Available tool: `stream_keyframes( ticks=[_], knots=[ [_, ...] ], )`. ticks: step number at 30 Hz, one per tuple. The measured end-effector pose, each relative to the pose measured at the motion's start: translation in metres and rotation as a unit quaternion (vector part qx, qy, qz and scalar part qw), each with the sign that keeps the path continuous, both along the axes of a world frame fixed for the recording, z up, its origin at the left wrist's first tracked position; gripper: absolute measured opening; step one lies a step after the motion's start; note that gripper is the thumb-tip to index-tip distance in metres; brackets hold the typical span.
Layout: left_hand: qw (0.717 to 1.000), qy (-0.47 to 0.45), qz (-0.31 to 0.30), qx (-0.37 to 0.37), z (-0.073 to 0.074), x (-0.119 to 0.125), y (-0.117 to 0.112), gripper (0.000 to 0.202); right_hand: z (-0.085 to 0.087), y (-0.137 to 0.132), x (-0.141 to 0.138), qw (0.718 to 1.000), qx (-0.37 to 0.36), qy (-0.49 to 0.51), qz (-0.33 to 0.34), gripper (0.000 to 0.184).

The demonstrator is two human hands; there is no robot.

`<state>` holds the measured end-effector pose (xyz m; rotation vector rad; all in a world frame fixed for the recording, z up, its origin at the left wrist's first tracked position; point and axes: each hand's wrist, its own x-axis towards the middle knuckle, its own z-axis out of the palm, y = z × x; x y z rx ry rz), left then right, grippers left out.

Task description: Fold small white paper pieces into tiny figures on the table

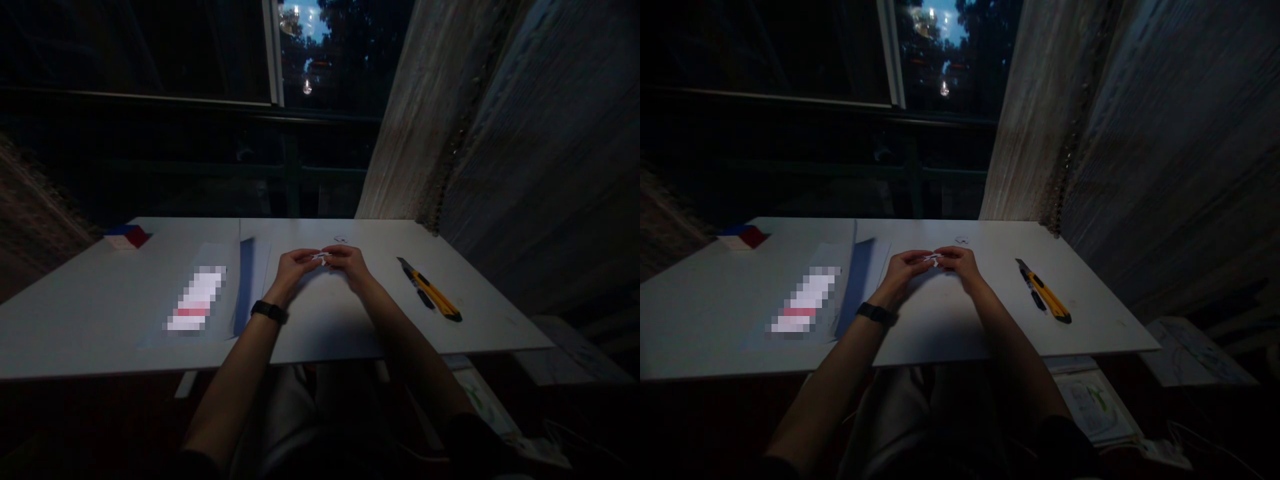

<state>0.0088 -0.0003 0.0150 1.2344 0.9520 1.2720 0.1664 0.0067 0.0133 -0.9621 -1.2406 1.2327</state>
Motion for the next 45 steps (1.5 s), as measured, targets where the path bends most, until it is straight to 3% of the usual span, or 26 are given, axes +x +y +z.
stream_keyframes(
  ticks=[6,23,34,45],
  knots=[
    [1.0,-0.001,0.001,0.001,0.0,-0.001,-0.001,0.043,-0.002,0.001,-0.001,0.999,0.031,-0.01,-0.002,0.032],
    [0.999,-0.014,-0.027,-0.012,0.003,-0.002,-0.004,0.039,-0.001,0.001,0.001,0.999,-0.033,0.002,-0.022,0.031],
    [0.998,-0.018,-0.025,-0.049,0.005,-0.002,-0.006,0.036,-0.004,0.0,-0.005,0.998,-0.004,0.027,-0.051,0.024],
    [0.999,0.027,0.016,0.031,0.004,-0.001,-0.005,0.033,-0.002,0.003,0.006,0.998,0.049,-0.03,0.031,0.032]
  ],
)
